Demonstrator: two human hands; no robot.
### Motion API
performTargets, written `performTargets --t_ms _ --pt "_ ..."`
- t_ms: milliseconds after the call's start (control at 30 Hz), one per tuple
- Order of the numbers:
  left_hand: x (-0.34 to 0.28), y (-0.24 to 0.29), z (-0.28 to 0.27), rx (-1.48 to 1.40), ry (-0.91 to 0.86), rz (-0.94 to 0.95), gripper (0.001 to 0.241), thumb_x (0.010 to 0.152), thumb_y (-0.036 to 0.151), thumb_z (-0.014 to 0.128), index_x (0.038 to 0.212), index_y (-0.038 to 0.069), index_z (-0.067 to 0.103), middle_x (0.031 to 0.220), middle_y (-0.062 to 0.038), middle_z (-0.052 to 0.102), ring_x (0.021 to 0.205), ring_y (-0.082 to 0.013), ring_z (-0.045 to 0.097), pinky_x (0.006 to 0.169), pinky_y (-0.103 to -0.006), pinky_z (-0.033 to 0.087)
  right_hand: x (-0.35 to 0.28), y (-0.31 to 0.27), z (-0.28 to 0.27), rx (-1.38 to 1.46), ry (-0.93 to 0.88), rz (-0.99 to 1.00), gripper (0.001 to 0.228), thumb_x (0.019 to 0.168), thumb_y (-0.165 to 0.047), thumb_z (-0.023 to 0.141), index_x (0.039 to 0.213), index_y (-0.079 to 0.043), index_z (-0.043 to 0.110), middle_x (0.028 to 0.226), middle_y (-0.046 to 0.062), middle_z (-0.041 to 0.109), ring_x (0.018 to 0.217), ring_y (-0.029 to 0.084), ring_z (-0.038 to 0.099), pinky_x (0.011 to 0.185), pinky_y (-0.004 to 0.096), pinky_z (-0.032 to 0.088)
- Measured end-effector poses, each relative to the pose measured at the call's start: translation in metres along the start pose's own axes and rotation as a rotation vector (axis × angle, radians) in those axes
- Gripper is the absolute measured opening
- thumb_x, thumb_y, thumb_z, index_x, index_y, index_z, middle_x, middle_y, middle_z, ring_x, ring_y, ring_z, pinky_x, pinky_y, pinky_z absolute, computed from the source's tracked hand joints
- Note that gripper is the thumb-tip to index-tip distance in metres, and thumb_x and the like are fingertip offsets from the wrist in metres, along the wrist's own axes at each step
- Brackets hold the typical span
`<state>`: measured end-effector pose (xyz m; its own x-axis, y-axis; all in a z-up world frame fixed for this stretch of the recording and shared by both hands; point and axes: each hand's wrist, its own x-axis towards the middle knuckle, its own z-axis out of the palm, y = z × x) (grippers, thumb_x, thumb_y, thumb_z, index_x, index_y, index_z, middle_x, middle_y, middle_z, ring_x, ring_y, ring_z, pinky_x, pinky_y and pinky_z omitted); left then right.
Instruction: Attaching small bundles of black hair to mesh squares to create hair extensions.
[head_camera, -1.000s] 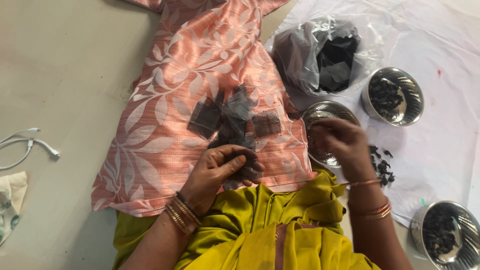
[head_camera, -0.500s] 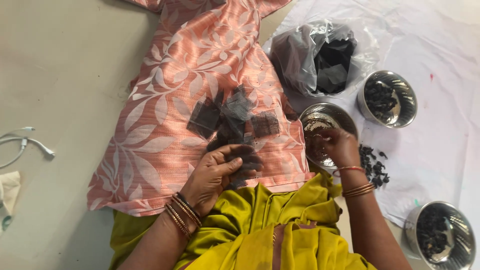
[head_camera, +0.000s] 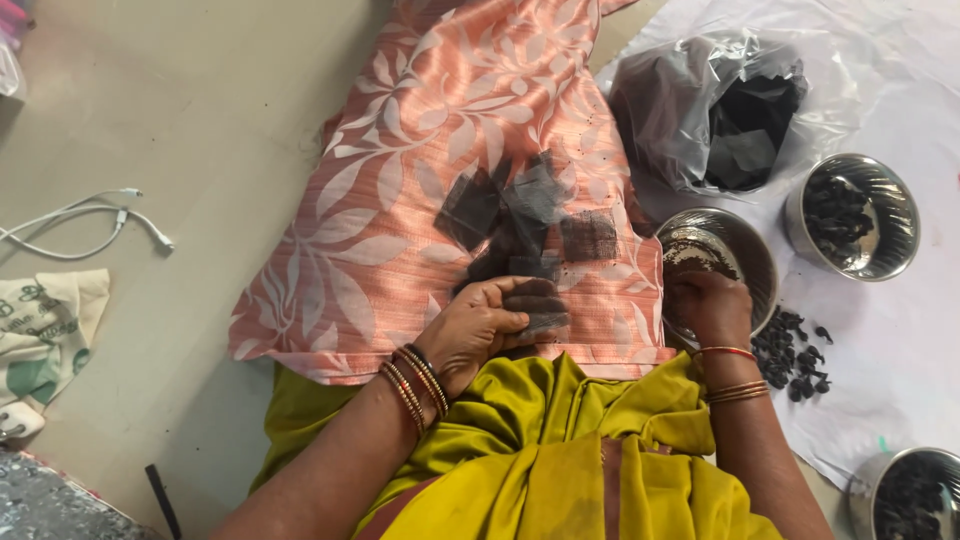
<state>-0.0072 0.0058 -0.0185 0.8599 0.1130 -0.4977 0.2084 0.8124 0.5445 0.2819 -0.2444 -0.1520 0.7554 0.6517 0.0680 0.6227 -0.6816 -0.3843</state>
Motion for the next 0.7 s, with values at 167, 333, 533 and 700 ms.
performTargets --t_ms 167,333,533,700 --pt "0.006 -0.002 -0.001 0.047 -0.002 -0.026 0.037 0.094 -0.008 0.049 0.130 -0.002 0.058 0.113 -0.013 0.070 0.098 -0.0239 0.073 0.086 -0.0344 0.062 0.004 0.015 -0.029 0.482 -0.045 0.273 0.022 0.086 -0.010 0.079 0.107 -0.006 0.079 0.098 0.013 0.078 0.081 0.022 0.074 0.076 0.036 0.061" --pt "0.005 -0.002 0.000 0.042 -0.016 -0.014 0.037 0.095 -0.009 0.050 0.131 -0.003 0.058 0.113 -0.014 0.070 0.096 -0.0232 0.071 0.086 -0.0367 0.064 -0.008 -0.126 -0.122 0.959 -0.237 0.138 0.022 0.090 0.001 0.072 0.111 0.004 0.075 0.099 0.012 0.077 0.085 0.015 0.074 0.080 0.028 0.062" --pt "0.006 -0.007 -0.001 0.050 -0.017 -0.026 0.038 0.093 -0.010 0.048 0.129 -0.004 0.059 0.117 -0.015 0.070 0.097 -0.0215 0.073 0.087 -0.0353 0.063 -0.029 -0.237 -0.131 0.672 -0.336 -0.218 0.018 0.084 -0.003 0.076 0.102 -0.002 0.078 0.093 0.008 0.079 0.079 0.014 0.076 0.071 0.028 0.061" --pt "0.014 -0.019 -0.014 -0.014 -0.035 -0.037 0.036 0.093 -0.010 0.048 0.126 -0.003 0.060 0.116 -0.015 0.071 0.092 -0.0233 0.073 0.087 -0.0363 0.063 -0.037 -0.268 -0.126 0.361 -0.274 -0.359 0.018 0.083 -0.006 0.076 0.099 -0.010 0.081 0.088 0.009 0.077 0.072 0.020 0.075 0.062 0.031 0.058"
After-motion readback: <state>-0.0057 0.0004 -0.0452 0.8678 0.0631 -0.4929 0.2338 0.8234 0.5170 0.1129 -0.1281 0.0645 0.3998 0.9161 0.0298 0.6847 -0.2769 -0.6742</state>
